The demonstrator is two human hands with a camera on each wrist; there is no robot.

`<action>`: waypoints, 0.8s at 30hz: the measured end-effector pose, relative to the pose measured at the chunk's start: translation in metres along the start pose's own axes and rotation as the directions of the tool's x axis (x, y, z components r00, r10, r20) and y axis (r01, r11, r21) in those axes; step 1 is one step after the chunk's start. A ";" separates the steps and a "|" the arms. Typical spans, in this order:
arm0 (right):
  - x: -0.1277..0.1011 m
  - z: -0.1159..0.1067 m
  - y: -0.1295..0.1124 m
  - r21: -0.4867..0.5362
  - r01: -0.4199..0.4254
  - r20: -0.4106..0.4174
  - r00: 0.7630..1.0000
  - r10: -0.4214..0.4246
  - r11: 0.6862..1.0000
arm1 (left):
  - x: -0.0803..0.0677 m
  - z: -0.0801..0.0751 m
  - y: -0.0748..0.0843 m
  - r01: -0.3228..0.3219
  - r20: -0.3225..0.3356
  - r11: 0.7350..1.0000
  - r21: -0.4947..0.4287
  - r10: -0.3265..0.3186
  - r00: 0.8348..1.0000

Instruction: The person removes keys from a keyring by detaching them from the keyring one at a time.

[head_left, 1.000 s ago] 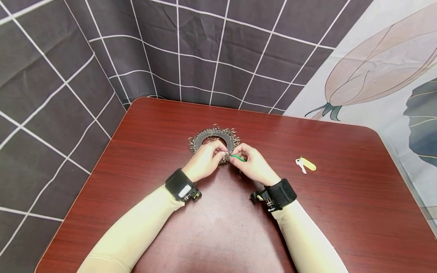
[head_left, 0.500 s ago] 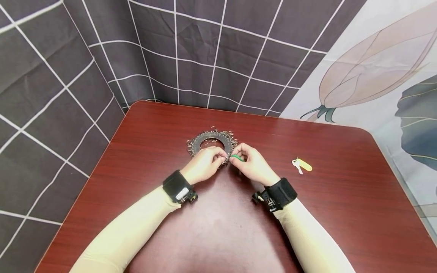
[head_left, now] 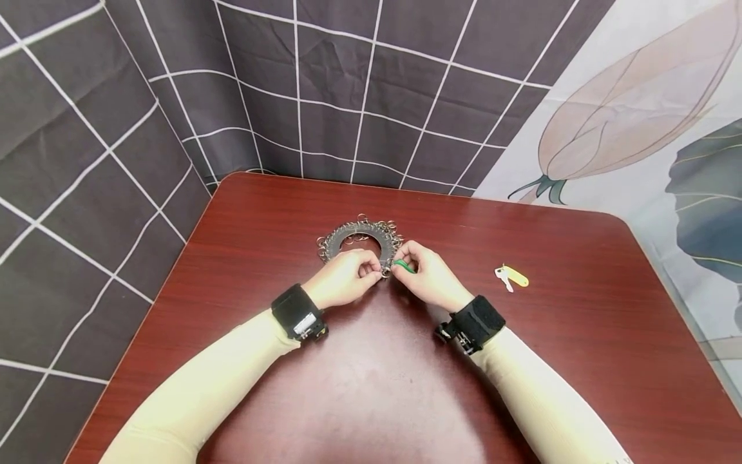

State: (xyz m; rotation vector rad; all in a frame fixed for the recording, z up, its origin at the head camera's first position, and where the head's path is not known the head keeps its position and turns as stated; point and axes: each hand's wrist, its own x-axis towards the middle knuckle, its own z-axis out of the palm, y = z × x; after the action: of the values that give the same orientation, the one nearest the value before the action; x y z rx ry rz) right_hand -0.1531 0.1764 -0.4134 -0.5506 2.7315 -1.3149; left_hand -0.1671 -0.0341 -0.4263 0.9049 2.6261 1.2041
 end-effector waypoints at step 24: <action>0.002 0.003 -0.009 -0.129 0.000 0.045 0.999 0.006 0.992 | 0.004 -0.005 -0.001 0.001 -0.030 0.992 -0.128 -0.004 1.000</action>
State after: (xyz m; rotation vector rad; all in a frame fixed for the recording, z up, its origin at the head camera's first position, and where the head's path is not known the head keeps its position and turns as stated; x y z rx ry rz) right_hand -0.1522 0.1687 -0.4082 -0.5783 2.7926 -1.1168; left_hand -0.1725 -0.0355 -0.4228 0.8672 2.5372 1.3773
